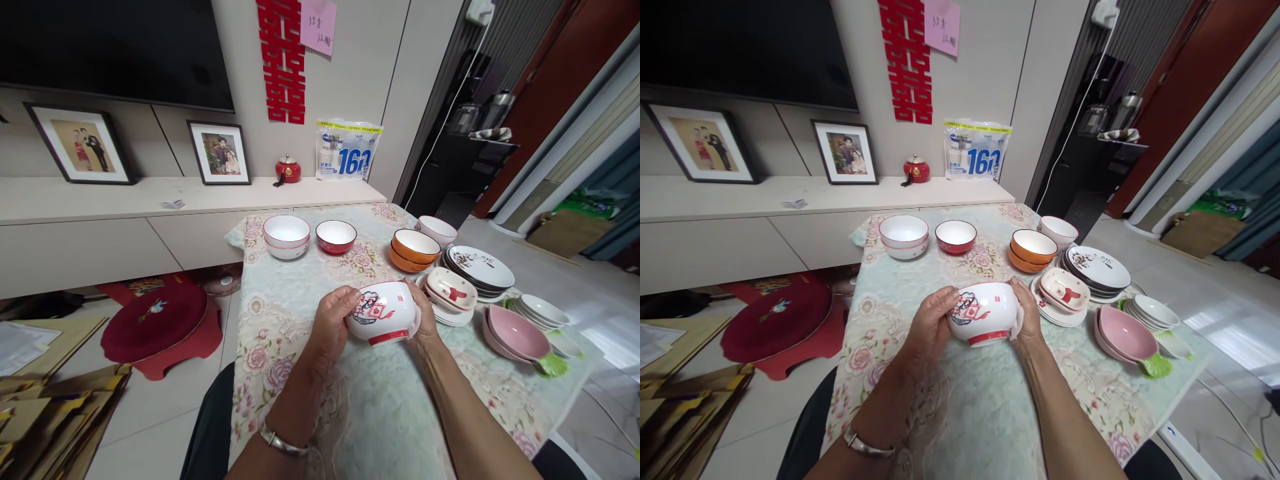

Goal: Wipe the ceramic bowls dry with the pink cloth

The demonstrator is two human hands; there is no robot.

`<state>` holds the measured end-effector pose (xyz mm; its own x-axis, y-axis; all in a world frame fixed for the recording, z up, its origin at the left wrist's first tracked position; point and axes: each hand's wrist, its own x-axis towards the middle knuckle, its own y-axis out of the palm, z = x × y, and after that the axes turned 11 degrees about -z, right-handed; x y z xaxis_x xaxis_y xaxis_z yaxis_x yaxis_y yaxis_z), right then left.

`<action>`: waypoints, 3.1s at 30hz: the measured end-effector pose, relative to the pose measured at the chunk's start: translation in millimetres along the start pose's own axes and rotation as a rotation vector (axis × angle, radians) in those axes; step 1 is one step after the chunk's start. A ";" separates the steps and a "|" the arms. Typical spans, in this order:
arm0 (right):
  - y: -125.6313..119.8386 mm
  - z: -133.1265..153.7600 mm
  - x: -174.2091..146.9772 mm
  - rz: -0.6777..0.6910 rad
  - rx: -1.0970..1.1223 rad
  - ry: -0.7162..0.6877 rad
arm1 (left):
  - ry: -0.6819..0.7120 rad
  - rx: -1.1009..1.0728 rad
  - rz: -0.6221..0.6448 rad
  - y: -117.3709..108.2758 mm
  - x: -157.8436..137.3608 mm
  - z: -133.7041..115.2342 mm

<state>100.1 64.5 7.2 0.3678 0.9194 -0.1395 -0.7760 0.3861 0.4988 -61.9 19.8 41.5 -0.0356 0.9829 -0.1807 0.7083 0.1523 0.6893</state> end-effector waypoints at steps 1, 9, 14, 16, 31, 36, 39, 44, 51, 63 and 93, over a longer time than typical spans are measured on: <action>0.8 0.2 -1.1 -0.003 0.000 0.013 | 0.010 0.005 -0.004 -0.5 0.2 0.2; 4.8 0.3 -6.6 0.005 -0.018 0.042 | 0.034 -0.004 -0.026 -4.6 4.0 4.5; 5.5 -0.4 -7.7 0.015 -0.021 0.047 | 0.038 0.005 -0.038 -4.2 4.1 4.6; 5.2 -0.5 -7.5 0.020 -0.017 0.053 | 0.037 0.010 -0.041 -3.7 3.9 4.1; 4.3 1.8 -7.8 0.037 -0.026 0.065 | 0.037 0.047 -0.036 -3.1 2.6 3.2; 3.1 1.4 -6.9 0.052 -0.046 0.056 | 0.043 0.053 -0.031 -4.4 3.9 4.4; 2.0 1.0 -5.6 0.064 -0.049 0.062 | 0.045 0.064 -0.022 -5.2 3.5 5.0; 0.4 0.0 -3.3 0.093 -0.038 0.081 | 0.049 0.091 -0.005 -6.6 4.5 6.8; 0.4 -1.0 -2.1 0.103 -0.021 0.130 | 0.054 0.136 0.011 -8.2 6.0 9.0; -0.2 -1.0 -1.5 0.098 0.046 0.197 | 0.077 0.179 0.028 -7.5 3.5 7.6; -1.4 -1.0 -1.2 0.103 0.079 0.244 | 0.103 0.304 0.076 -6.8 2.8 4.4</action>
<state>100.2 62.9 5.8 0.1470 0.9482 -0.2817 -0.7568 0.2912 0.5852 -63.8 21.1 33.3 -0.0348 0.9979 -0.0537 0.8890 0.0555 0.4545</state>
